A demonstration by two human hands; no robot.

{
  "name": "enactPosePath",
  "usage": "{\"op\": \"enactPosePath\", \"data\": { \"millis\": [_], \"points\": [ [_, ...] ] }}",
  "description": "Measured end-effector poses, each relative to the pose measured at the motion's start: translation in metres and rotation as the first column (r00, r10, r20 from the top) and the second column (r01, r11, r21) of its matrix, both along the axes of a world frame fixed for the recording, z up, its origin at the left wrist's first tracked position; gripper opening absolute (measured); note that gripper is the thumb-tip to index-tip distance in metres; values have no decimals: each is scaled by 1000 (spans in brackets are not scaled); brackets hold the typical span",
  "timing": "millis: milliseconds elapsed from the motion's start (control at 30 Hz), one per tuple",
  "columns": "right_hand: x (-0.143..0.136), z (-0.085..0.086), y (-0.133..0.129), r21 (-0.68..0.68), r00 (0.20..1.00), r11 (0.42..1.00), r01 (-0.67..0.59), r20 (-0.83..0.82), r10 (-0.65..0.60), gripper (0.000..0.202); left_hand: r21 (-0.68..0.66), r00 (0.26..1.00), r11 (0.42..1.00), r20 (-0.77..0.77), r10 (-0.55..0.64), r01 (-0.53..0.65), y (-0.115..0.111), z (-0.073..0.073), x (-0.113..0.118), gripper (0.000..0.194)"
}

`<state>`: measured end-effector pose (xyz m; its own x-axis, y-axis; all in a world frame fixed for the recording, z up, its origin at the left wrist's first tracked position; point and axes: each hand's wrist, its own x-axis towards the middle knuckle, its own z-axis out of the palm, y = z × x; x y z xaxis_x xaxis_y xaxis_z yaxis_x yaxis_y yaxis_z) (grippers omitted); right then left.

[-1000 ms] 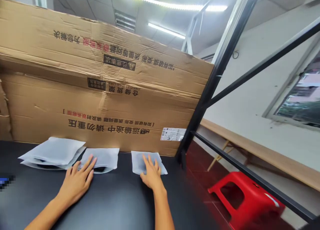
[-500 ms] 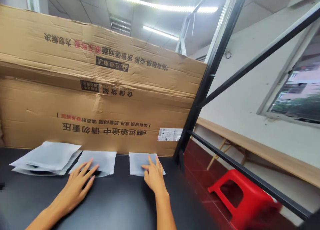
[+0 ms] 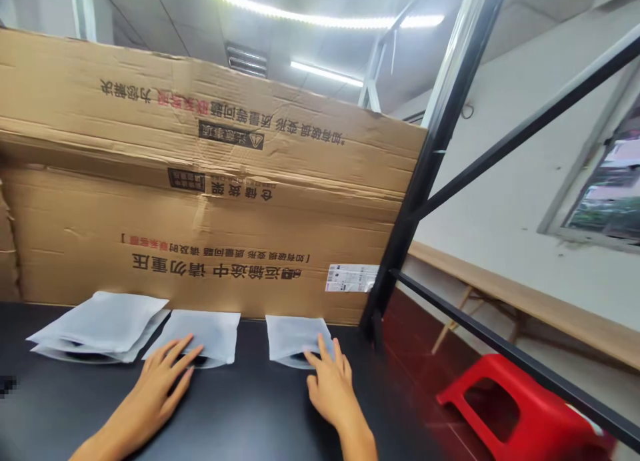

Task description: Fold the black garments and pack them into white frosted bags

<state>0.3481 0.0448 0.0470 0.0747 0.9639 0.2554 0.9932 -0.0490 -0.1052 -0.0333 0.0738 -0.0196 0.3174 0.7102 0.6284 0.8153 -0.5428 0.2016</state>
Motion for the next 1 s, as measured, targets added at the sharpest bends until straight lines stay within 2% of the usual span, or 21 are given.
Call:
{"op": "enactPosePath", "data": {
  "millis": [67, 167, 267, 433, 533, 567, 633, 667, 700, 767, 833, 933, 1000],
  "points": [
    [-2, -6, 8, 99, 1000, 995, 24, 9, -25, 61, -4, 1000, 1000, 7, -6, 6, -1, 1, 0, 48],
    [-13, -16, 22, 220, 995, 971, 94, 5, -97, 52, -27, 1000, 1000, 19, -10, 11, -7, 8, 1, 49],
    [-23, -27, 33, 235, 987, 959, 156, -13, -158, 43, -37, 999, 999, 30, -19, 20, -12, 16, 0, 48],
    [-20, -36, 41, 241, 992, 963, 123, -62, -111, 35, 31, 996, 999, 79, -43, 40, -23, 25, 7, 49],
    [-15, -33, 44, 252, 989, 962, 104, -130, -73, 32, 82, 988, 986, 32, -149, 146, -35, 30, 42, 55],
    [-15, -31, 44, 256, 986, 961, 101, -157, -62, 31, 86, 974, 970, -17, -228, 228, -38, 32, 60, 59],
    [-16, -28, 44, 259, 976, 961, 95, -214, -39, 30, 16, 894, 902, -139, -426, 432, -39, 37, 103, 65],
    [-16, -27, 43, 258, 970, 962, 89, -241, -25, 29, -19, 872, 882, -144, -468, 471, -37, 39, 126, 67],
    [-16, -27, 43, 255, 963, 964, 81, -268, -10, 28, -58, 872, 880, -125, -474, 471, -34, 40, 147, 67],
    [-14, -26, 42, 247, 947, 967, 63, -322, 20, 27, -136, 919, 914, -46, -391, 382, -24, 40, 182, 66],
    [-9, -26, 42, 235, 923, 971, 40, -381, 54, 25, -219, 956, 932, 11, -294, 289, -13, 37, 204, 64],
    [3, -22, 43, 215, 859, 976, -21, -496, 128, 19, -292, 961, 917, 40, -273, 272, 1, 28, 212, 63],
    [11, -14, 43, 211, 784, 975, -74, -591, 188, 15, -298, 959, 912, 79, -271, 283, 6, 22, 211, 63]
  ]
}}
